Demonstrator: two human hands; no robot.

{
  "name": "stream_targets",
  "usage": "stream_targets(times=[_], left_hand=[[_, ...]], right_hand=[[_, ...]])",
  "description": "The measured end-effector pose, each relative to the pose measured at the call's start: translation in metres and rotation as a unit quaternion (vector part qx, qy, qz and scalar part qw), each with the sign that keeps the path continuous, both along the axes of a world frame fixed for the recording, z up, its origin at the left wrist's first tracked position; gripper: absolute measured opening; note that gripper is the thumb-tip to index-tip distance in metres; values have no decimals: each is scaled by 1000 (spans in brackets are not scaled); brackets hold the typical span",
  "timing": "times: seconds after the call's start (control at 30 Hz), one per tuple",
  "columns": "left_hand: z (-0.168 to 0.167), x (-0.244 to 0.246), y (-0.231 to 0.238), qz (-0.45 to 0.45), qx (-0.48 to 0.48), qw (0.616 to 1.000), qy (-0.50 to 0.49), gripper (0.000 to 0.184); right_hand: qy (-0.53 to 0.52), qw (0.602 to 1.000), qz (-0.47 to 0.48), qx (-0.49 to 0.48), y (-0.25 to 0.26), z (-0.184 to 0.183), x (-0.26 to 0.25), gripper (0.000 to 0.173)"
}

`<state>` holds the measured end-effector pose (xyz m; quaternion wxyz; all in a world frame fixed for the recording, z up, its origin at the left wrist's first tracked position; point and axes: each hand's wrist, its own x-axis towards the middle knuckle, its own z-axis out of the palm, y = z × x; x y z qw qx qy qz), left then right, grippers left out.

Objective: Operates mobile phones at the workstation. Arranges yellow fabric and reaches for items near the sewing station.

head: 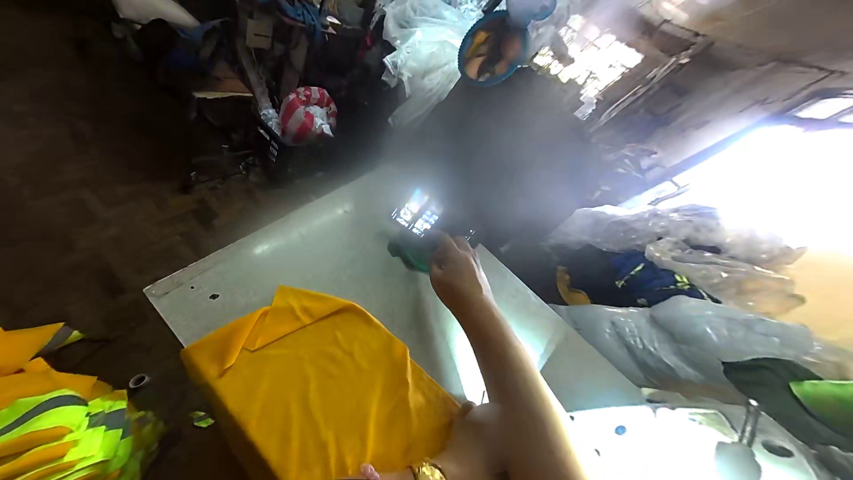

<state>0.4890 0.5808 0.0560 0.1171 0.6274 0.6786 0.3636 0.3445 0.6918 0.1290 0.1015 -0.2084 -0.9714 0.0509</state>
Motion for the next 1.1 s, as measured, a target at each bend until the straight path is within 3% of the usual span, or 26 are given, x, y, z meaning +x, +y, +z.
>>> stream_targets(times=[0.3,0.43,0.6,0.8,0.93,1.1], left_hand=[[3,0,-5,12,31,999,-18,26],[10,-4,-2,-28,-46,999,-8,31],[-2,-1,5,2,-7,998,-63,33],[-2,0,8,28,-31,984,-173,36],[-2,0,0,24,35,993,-107,30],[-1,-1,-1,8,18,990,-143,32]], right_hand=[[-23,999,-23,16,13,-6,-11,36],[-12,999,-38,10,17,0,-14,39],[20,999,-50,-5,19,3,-17,47],[37,999,13,7,10,1,-17,39],[-5,999,44,26,4,-1,-24,38],[-37,996,62,45,4,-9,-32,36]])
